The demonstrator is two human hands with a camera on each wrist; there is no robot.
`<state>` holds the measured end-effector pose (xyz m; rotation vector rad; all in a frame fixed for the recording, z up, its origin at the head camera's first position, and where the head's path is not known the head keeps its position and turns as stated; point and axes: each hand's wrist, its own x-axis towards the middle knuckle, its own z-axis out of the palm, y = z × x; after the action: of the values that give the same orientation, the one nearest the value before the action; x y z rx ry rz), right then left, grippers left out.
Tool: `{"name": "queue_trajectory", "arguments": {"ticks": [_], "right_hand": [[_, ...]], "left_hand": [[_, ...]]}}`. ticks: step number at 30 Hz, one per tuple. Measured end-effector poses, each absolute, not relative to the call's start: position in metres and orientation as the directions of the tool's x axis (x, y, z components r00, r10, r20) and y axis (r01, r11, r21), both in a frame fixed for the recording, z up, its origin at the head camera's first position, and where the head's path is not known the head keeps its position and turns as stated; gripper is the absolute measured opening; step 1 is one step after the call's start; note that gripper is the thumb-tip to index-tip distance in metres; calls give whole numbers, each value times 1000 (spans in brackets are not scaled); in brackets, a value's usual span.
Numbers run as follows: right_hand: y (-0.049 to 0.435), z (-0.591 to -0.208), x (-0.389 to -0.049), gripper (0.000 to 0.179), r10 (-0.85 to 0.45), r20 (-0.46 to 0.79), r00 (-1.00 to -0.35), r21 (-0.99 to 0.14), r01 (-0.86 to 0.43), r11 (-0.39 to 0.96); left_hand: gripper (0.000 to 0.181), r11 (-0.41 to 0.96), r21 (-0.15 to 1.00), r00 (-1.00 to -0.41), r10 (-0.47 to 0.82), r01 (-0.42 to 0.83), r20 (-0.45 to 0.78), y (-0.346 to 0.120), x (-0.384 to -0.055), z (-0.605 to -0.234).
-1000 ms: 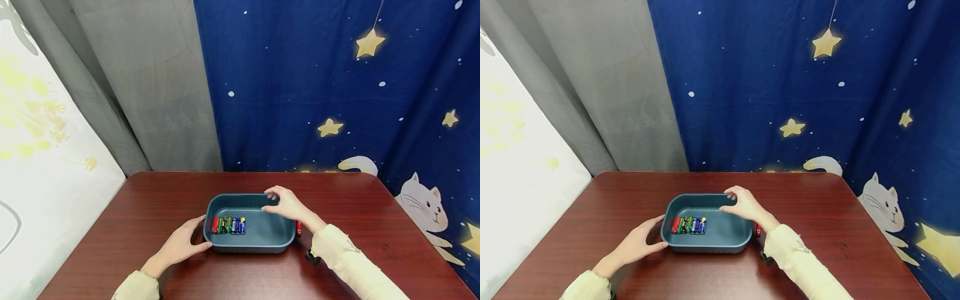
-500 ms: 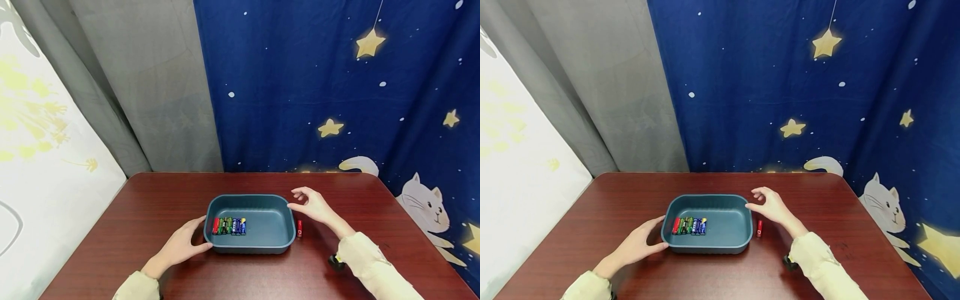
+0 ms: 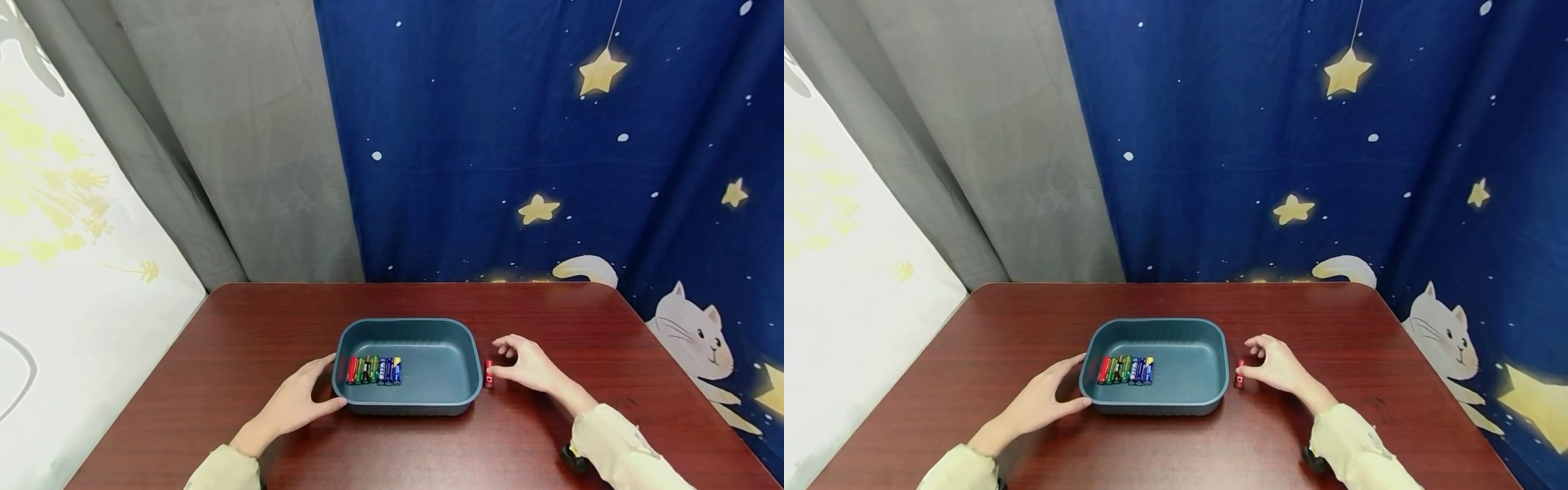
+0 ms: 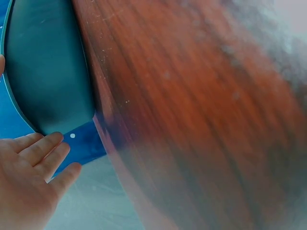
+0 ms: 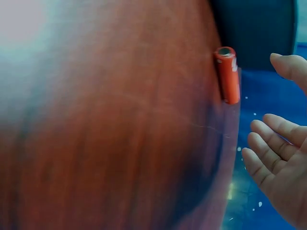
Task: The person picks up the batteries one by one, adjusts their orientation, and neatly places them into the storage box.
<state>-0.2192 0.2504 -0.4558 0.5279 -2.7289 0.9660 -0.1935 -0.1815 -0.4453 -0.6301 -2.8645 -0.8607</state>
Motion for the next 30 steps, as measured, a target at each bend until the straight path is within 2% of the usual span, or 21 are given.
{"name": "queue_trajectory", "arguments": {"ticks": [10,20,30], "right_hand": [[248,-471,-214,43,-333,302,-893,-550,-449,704],[246,-478,-217,37,-390,375,-841,-460,-534,710],[250,-471,-216,33,-369,339,-865,-486,-497,719]], "left_hand": [[77,760,502,-910,360,413,203,-182,-193,-446],[77,758,502,-908,365,417,205,-182,-193,-446],[77,758,504,-910,364,413,198,-181,-194,-445]]}}
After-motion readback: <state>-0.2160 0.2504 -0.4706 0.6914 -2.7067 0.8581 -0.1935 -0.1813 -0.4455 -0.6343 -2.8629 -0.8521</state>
